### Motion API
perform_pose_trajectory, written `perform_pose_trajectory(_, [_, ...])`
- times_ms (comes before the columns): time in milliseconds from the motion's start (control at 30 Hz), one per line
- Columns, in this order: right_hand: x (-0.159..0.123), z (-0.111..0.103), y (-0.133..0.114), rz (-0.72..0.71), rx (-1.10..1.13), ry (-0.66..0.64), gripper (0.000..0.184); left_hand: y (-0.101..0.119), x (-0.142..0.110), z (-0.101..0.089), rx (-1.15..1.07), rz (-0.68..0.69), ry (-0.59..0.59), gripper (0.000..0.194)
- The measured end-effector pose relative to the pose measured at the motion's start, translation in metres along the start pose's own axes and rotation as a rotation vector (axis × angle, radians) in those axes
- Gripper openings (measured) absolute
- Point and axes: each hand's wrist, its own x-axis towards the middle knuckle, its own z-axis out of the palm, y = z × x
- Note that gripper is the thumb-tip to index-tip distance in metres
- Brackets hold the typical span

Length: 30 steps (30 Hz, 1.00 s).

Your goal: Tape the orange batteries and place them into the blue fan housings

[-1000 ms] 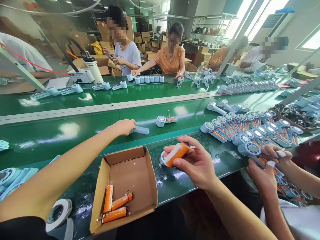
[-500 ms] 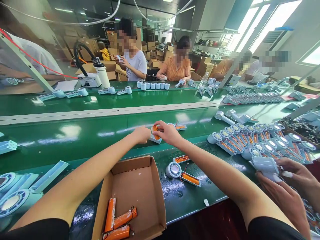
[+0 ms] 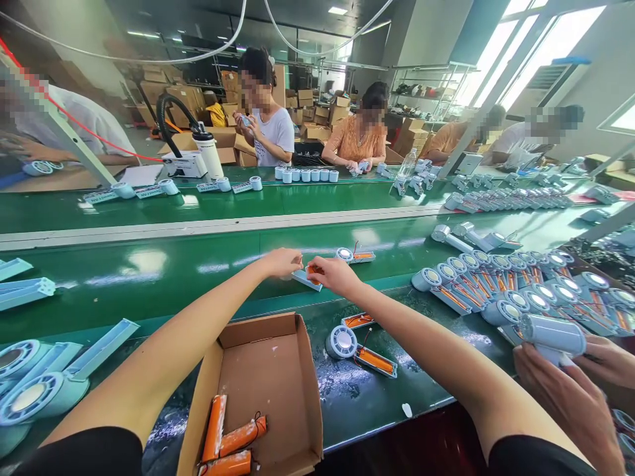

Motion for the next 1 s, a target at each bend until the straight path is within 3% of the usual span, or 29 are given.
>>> perform_pose_trajectory(133, [0.006, -0.001, -0.011, -0.011, -0.200, -0.127, 0.018, 0.004, 0.006, 0.008, -0.038, -0.042, 0.062, 0.039])
perform_pose_trajectory(333, [0.020, 0.007, -0.028, 0.031, -0.423, -0.273, 0.040, 0.014, 0.007, 0.011, -0.052, -0.098, 0.097, 0.039])
perform_pose_trajectory(500, [0.022, -0.001, -0.025, -0.010, -0.480, -0.343, 0.038, 0.025, 0.007, 0.007, -0.067, -0.140, 0.148, 0.038])
perform_pose_trajectory(700, [0.002, -0.007, -0.011, -0.066, -0.460, -0.280, 0.056, 0.036, -0.001, 0.012, -0.102, -0.229, 0.237, 0.039])
perform_pose_trajectory(900, [0.002, -0.014, -0.004, -0.010, -0.500, -0.190, 0.048, 0.038, -0.017, 0.010, -0.138, -0.268, 0.337, 0.039])
perform_pose_trajectory(1000, [0.001, -0.019, 0.000, -0.017, -0.549, -0.220, 0.034, 0.016, -0.053, 0.009, -0.170, -0.269, 0.418, 0.042])
